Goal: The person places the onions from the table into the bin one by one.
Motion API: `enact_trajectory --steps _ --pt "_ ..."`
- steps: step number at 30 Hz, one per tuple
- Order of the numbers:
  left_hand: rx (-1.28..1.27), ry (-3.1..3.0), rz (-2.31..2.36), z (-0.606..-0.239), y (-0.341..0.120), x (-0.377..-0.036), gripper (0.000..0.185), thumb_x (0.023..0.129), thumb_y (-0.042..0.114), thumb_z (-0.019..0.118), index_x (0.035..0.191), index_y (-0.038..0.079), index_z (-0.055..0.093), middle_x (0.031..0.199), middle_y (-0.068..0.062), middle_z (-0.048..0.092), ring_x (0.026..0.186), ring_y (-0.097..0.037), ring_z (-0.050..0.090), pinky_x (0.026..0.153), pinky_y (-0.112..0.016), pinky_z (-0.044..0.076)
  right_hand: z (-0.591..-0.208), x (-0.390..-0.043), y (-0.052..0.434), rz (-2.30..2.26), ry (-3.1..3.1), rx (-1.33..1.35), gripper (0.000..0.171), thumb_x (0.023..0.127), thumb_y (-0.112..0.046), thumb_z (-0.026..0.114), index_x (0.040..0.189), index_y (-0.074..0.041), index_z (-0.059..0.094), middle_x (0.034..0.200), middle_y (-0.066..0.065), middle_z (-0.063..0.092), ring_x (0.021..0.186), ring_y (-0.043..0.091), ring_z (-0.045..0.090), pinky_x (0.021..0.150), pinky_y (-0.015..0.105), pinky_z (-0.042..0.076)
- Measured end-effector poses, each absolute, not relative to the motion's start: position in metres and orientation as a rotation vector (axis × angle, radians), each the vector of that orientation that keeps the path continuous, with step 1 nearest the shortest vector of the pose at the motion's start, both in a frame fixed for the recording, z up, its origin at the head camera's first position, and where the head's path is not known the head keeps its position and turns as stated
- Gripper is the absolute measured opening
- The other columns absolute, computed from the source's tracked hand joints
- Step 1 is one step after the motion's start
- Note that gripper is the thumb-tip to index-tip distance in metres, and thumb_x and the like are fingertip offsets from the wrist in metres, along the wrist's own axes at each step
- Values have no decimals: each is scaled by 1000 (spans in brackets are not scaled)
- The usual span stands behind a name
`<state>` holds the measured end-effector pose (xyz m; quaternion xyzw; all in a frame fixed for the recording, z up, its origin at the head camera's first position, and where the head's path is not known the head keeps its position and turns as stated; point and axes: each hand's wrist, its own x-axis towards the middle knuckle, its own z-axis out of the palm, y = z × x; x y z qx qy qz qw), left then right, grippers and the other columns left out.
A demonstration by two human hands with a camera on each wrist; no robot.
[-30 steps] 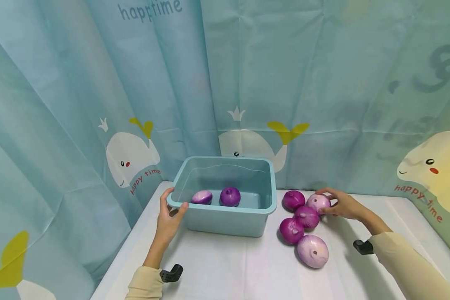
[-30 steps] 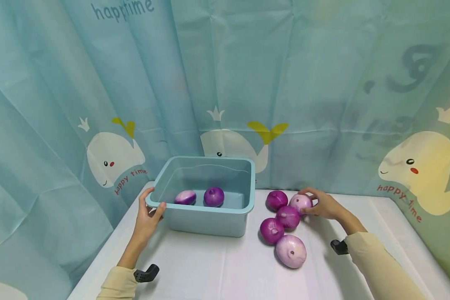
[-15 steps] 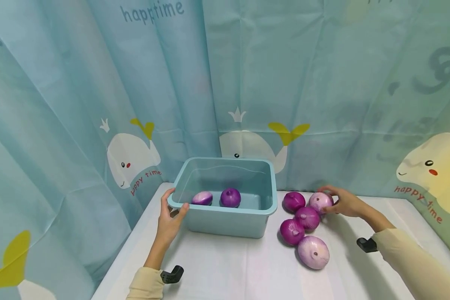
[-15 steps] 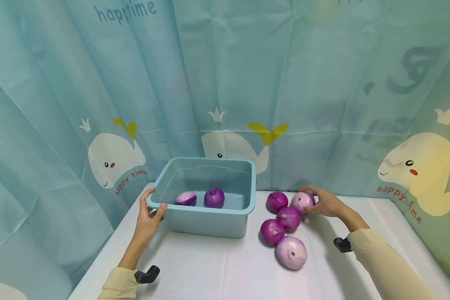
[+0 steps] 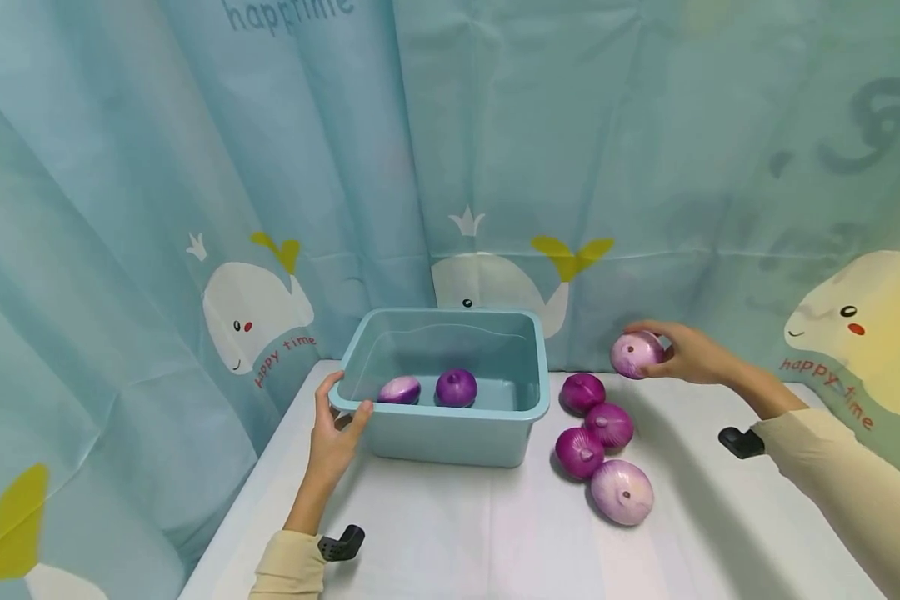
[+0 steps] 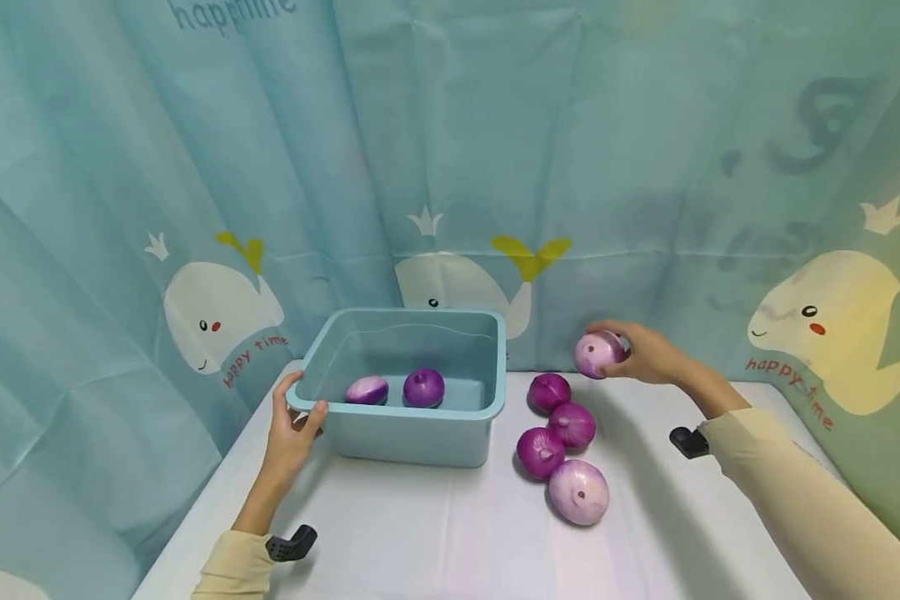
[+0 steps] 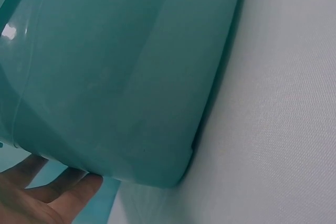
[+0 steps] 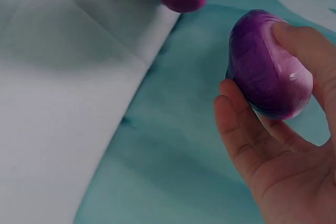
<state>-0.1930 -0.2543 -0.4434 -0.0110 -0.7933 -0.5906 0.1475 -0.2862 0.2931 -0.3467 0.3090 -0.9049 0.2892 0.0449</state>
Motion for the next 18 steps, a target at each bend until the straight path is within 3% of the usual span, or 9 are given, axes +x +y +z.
enact_trajectory --steps 18 --pt "-47 -2271 -1751 -440 -255 -192 72 102 26 64 158 32 20 156 -19 36 135 -39 47 104 -57 42 -309 -285 270 836 -2861 851 65 82 -16 88 139 -8 58 131 22 59 82 18 70 70 30 54"
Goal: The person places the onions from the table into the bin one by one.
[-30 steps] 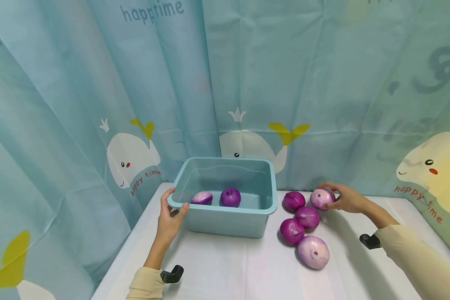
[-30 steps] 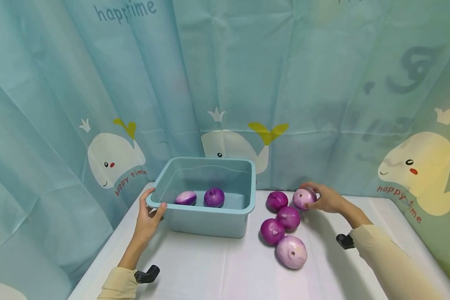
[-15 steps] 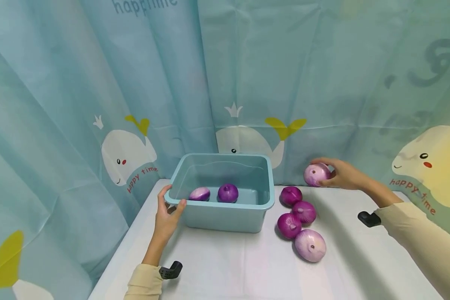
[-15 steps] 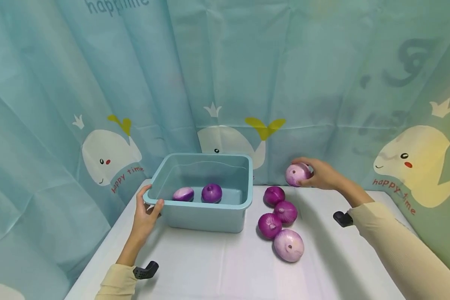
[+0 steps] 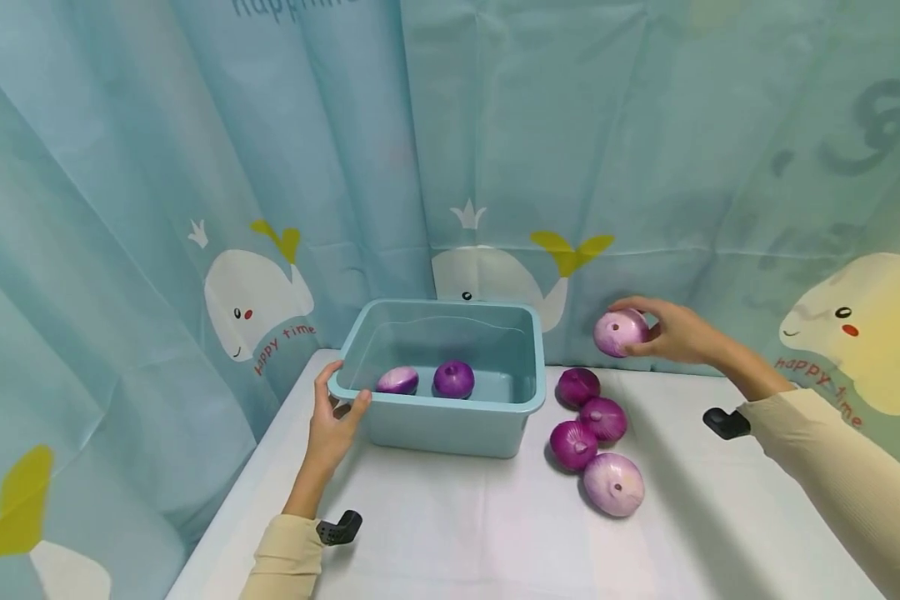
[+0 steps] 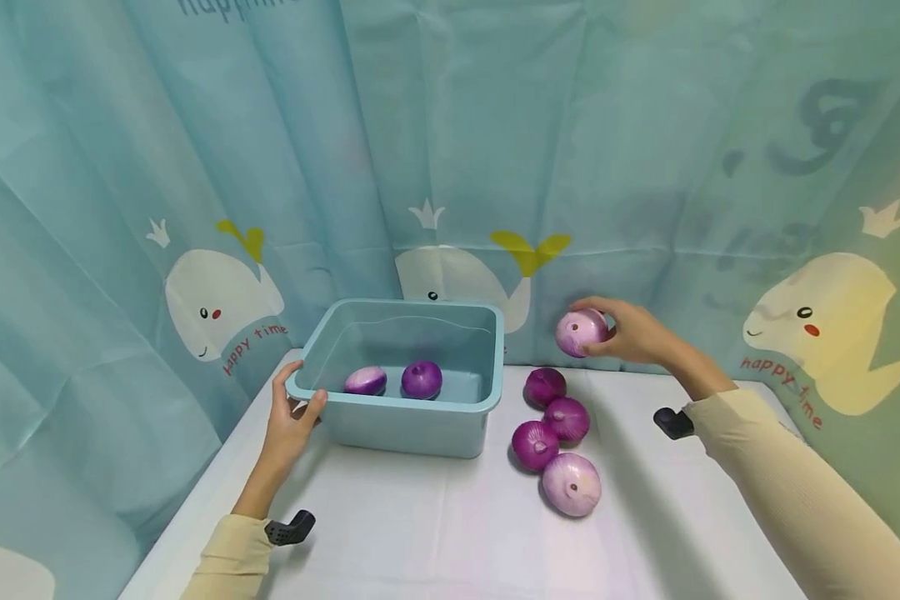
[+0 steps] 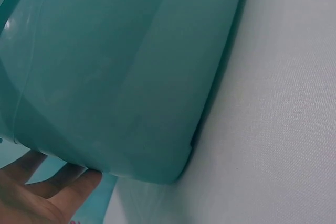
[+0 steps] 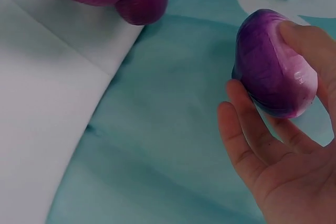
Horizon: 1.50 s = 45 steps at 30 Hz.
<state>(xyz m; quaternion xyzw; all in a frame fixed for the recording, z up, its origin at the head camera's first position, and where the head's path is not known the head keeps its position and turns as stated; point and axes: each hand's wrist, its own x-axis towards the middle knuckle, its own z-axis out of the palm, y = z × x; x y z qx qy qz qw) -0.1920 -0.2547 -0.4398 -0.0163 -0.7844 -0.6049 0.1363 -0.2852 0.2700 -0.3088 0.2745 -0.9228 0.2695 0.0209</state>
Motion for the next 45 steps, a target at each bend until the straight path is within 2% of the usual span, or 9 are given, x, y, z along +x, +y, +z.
enact_trajectory --steps 9,18,25,30,36,45 --pt "-40 -2270 -1764 -439 -256 -194 71 102 28 64 158 33 21 156 -21 37 135 -42 48 102 -59 43 -280 -291 246 847 -2855 898 62 84 -14 86 140 -10 58 135 19 59 88 23 73 75 34 55" --pt "-35 -2255 -1748 -440 -254 -191 72 101 25 65 158 32 21 156 -19 38 135 -40 47 102 -57 43 -259 -307 185 761 -2930 940 61 86 -22 84 141 -18 58 127 13 63 92 23 69 81 42 55" --pt "-34 -2242 -1742 -445 -251 -193 70 101 26 65 157 32 24 153 -18 41 129 -38 51 97 -48 48 -259 -320 132 831 -2945 1041 62 87 -17 83 142 -17 55 135 16 59 100 31 66 87 45 57" --pt "-15 -2257 -1730 -445 -247 -191 70 100 29 66 156 32 24 153 -19 43 127 -40 53 95 -51 49 -263 -327 104 828 -2927 1110 61 85 -15 83 140 -16 56 135 17 59 104 33 66 90 47 56" --pt "-27 -2258 -1732 -445 -246 -189 69 100 28 65 156 33 24 152 -20 44 127 -40 53 93 -48 49 -273 -333 76 788 -2880 1187 58 82 -15 85 135 -13 60 131 14 62 118 33 57 91 45 55" --pt "-31 -2255 -1714 -448 -245 -189 70 99 28 67 155 33 26 150 -20 46 126 -39 55 93 -49 49 -285 -334 58 794 -2882 1218 57 81 -15 86 132 -14 60 129 14 63 119 33 56 96 47 50"
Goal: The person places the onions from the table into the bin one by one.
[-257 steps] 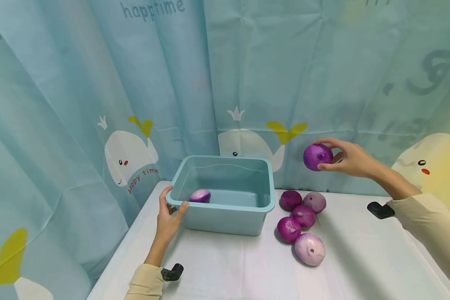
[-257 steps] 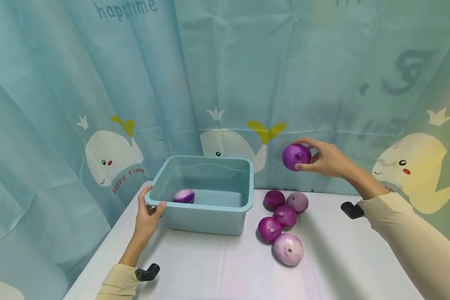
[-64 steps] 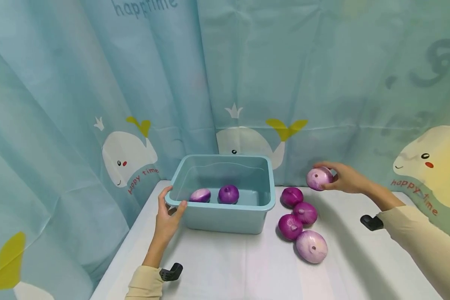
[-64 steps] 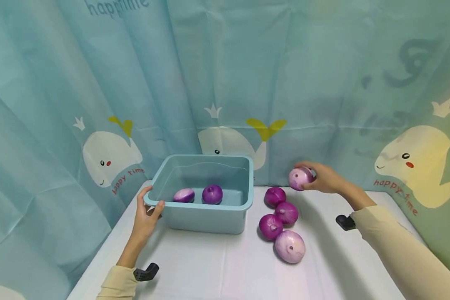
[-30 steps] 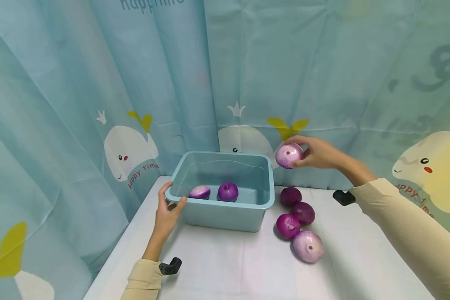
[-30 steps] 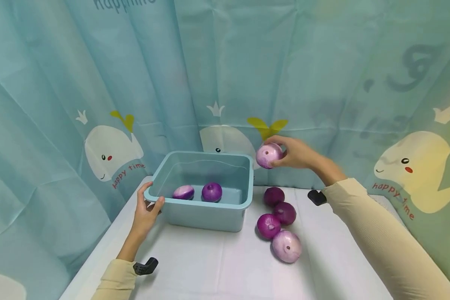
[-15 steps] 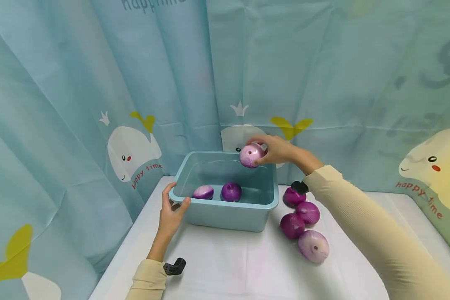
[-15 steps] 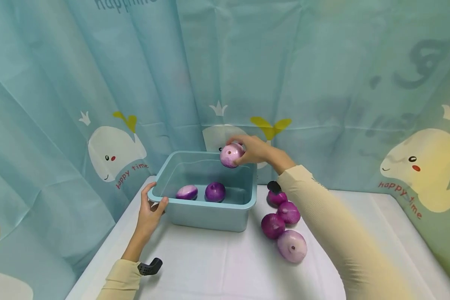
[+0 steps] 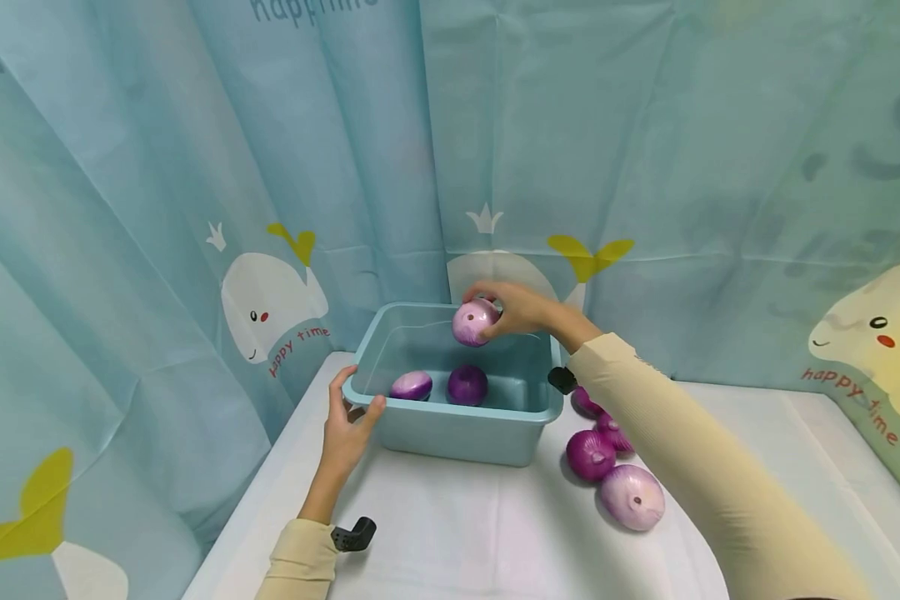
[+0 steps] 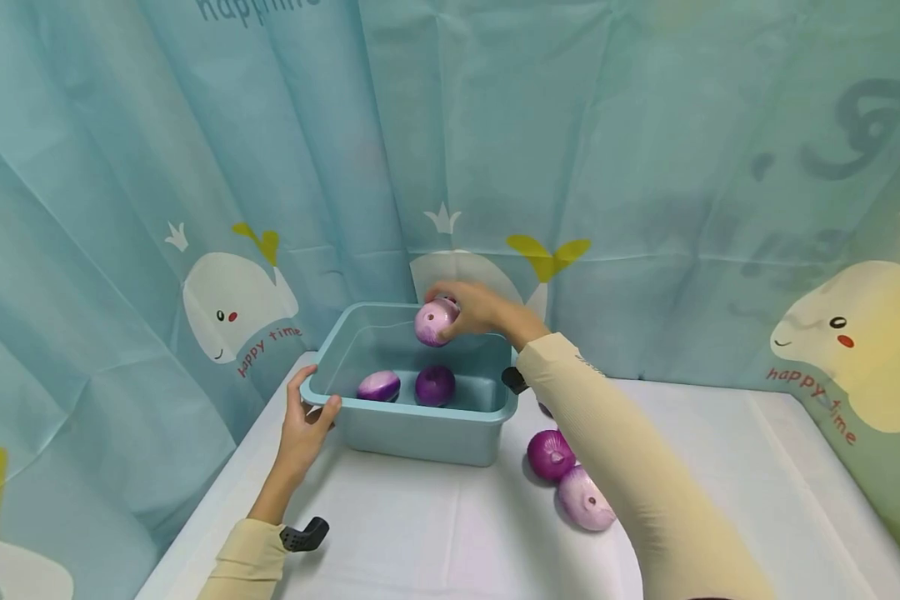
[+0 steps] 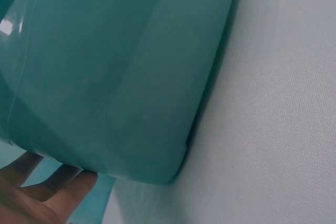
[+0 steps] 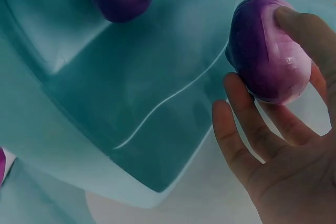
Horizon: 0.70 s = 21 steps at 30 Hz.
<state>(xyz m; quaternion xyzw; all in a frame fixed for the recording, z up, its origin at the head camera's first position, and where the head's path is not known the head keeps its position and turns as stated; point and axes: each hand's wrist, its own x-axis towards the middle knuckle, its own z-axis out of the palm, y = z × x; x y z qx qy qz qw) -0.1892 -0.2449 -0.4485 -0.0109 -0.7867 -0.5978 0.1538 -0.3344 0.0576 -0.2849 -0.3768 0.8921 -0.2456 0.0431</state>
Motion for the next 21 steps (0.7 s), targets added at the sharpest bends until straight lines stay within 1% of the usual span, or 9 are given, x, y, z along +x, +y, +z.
enact_trajectory --steps 3,5,9,11,13,18,21 --pt "-24 -2256 -1713 -449 -245 -189 70 98 30 68 155 34 26 149 -20 46 126 -40 55 93 -51 49 -287 -335 57 -757 2729 -1121 57 82 -16 86 133 -14 59 131 15 62 120 34 56 97 48 50" --pt "-29 -2258 -1708 -449 -246 -189 71 98 30 68 155 34 26 150 -20 46 126 -40 55 93 -51 49 -287 -335 57 -762 2718 -1106 63 82 -17 86 138 -14 57 136 16 60 124 35 55 98 50 49" --pt "-32 -2263 -1692 -448 -247 -190 70 99 29 67 156 32 26 150 -21 45 126 -41 55 92 -50 50 -289 -336 58 -782 2675 -1098 82 83 -20 87 153 -14 45 154 13 47 138 37 46 104 52 46" --pt "-30 -2263 -1688 -448 -247 -191 70 99 27 67 156 31 26 151 -21 45 126 -40 55 93 -49 50 -289 -336 59 -806 2651 -1110 88 83 -20 87 157 -13 39 161 10 39 143 38 40 106 53 45" --pt "-29 -2263 -1691 -449 -248 -192 69 100 26 67 155 31 26 151 -20 45 126 -40 55 93 -49 50 -289 -336 62 -821 2649 -1124 90 84 -21 87 158 -13 37 162 9 37 145 37 39 107 53 45" --pt "-46 -2258 -1720 -446 -248 -191 72 99 23 67 157 30 24 152 -22 43 128 -42 54 95 -54 49 -289 -333 75 -866 2668 -1169 87 84 -22 87 156 -10 40 158 11 43 142 40 41 103 53 47" --pt "-57 -2254 -1727 -445 -246 -190 74 99 21 67 158 28 23 153 -24 43 128 -44 54 95 -53 49 -290 -328 90 -907 2680 -1161 86 84 -23 87 156 -11 42 158 10 44 141 41 42 102 54 48"
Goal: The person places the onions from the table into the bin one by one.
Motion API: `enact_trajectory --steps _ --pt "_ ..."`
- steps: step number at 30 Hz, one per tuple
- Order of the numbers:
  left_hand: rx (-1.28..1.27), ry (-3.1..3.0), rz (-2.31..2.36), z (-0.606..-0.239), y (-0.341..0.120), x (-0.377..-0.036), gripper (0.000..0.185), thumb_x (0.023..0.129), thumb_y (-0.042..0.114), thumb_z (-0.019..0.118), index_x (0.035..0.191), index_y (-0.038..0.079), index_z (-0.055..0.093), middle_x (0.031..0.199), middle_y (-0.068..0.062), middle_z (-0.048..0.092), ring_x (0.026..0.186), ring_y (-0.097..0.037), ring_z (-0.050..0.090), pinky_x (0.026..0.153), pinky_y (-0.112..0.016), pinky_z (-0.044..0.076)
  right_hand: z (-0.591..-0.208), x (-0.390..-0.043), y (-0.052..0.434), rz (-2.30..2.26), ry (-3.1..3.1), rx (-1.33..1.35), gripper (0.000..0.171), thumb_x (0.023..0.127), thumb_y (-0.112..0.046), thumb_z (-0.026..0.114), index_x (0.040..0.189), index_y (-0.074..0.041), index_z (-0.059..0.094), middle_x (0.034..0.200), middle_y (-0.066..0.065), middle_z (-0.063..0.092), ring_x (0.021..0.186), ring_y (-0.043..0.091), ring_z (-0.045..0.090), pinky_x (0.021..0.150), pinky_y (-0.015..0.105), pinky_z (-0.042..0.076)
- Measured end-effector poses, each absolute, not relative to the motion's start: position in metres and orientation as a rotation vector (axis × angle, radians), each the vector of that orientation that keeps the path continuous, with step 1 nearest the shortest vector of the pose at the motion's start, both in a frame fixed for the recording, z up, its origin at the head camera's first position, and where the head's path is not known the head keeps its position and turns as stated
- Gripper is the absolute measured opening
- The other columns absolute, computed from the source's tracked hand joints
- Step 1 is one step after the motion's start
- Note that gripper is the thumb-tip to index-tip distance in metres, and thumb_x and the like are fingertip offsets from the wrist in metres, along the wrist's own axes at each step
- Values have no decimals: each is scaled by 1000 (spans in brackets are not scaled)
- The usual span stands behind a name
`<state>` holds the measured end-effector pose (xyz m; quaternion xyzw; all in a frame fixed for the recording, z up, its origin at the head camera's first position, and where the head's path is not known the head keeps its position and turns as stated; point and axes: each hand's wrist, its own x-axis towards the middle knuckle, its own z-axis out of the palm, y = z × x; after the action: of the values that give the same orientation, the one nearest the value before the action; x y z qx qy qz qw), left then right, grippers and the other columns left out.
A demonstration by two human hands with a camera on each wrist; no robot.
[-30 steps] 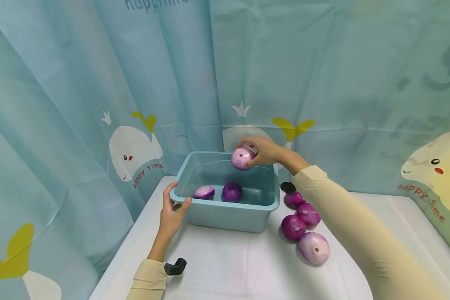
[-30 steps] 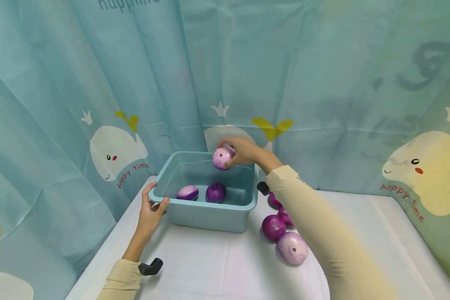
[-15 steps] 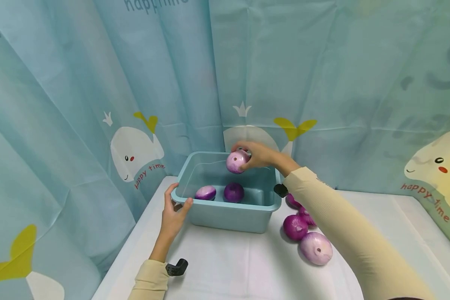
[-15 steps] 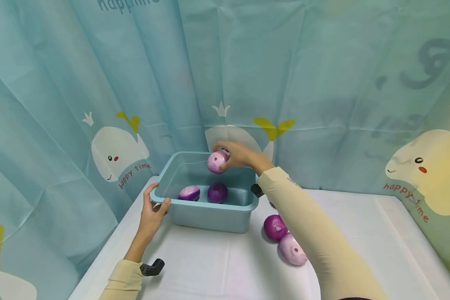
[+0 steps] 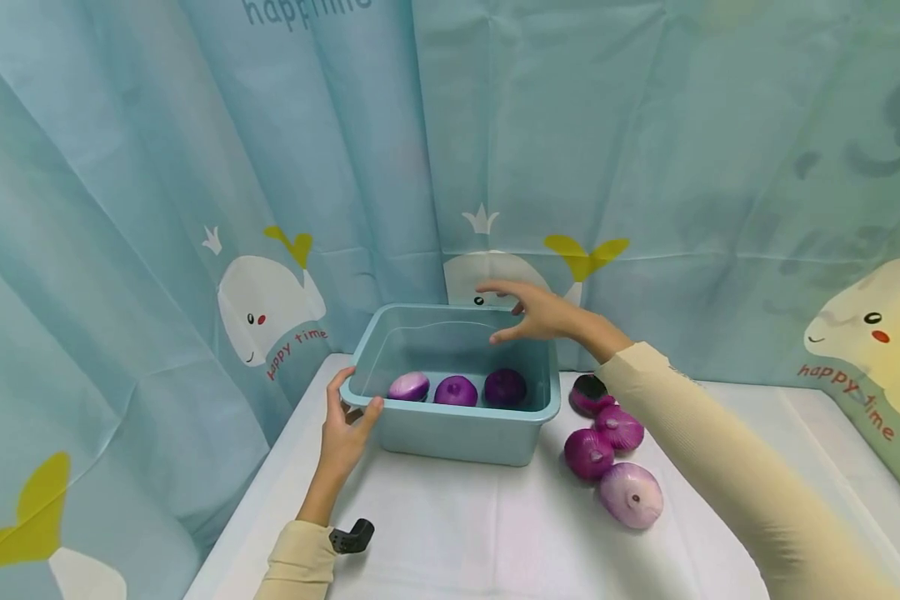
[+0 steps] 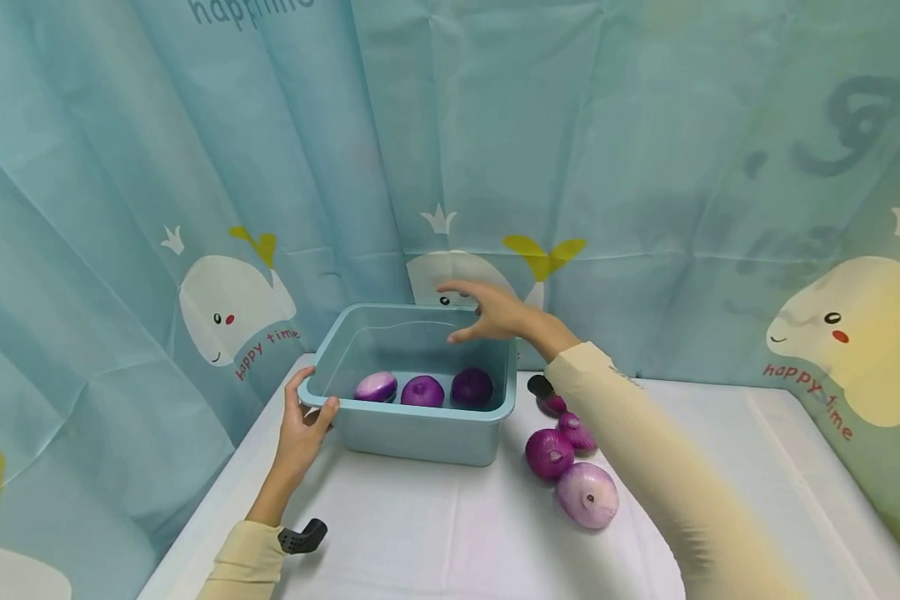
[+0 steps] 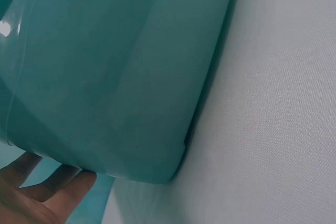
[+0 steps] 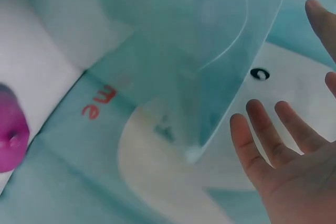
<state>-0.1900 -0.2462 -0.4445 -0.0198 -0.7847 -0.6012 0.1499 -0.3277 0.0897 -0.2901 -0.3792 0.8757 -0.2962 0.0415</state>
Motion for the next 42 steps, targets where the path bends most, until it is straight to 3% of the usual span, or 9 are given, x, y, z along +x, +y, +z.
enact_trajectory --steps 4,10,14,20,30,34,39,42 --pt "-56 -2252 -1722 -446 -245 -191 73 99 21 67 158 28 24 151 -24 45 126 -43 55 93 -48 50 -292 -321 113 -933 2717 -1121 86 84 -26 87 156 -13 42 157 10 44 136 41 48 98 56 51" --pt "-36 -2251 -1708 -449 -246 -192 70 100 25 67 156 29 27 148 -22 47 124 -39 56 89 -37 51 -299 -305 152 -927 2808 -1072 86 82 -28 89 155 -18 45 151 18 49 111 42 66 87 54 56" --pt "-27 -2252 -1704 -450 -247 -192 70 99 26 68 155 31 27 148 -21 46 123 -39 56 87 -34 51 -310 -293 179 -926 2847 -1061 84 81 -27 89 153 -18 47 146 20 53 104 37 68 84 52 57" --pt "-40 -2265 -1690 -452 -246 -191 71 99 26 67 156 30 26 148 -23 46 124 -42 56 91 -44 51 -329 -275 219 -947 2849 -1011 82 83 -26 88 153 -13 46 150 20 49 106 36 67 83 49 57" --pt "-54 -2257 -1680 -448 -248 -193 70 100 24 64 157 28 25 150 -23 44 126 -42 54 93 -44 49 -356 -256 256 -943 2899 -954 82 84 -28 87 153 -14 46 150 18 45 103 34 67 79 50 57" --pt "-52 -2259 -1684 -450 -249 -194 70 99 23 66 156 29 25 151 -20 43 125 -40 54 92 -42 49 -372 -254 262 -976 2894 -1013 82 83 -24 88 152 -12 47 148 19 46 108 37 65 78 49 58" --pt "-59 -2247 -1682 -452 -249 -195 71 98 23 67 156 30 26 150 -18 44 123 -38 56 90 -38 49 -393 -249 267 -1030 2807 -1019 81 83 -20 88 151 -6 46 147 21 43 125 38 51 87 45 57" --pt "-66 -2243 -1680 -452 -248 -195 71 98 22 68 156 29 26 150 -18 44 124 -38 56 89 -32 48 -404 -245 269 -1041 2733 -949 80 84 -19 87 151 -5 45 145 23 42 120 36 54 85 44 58"
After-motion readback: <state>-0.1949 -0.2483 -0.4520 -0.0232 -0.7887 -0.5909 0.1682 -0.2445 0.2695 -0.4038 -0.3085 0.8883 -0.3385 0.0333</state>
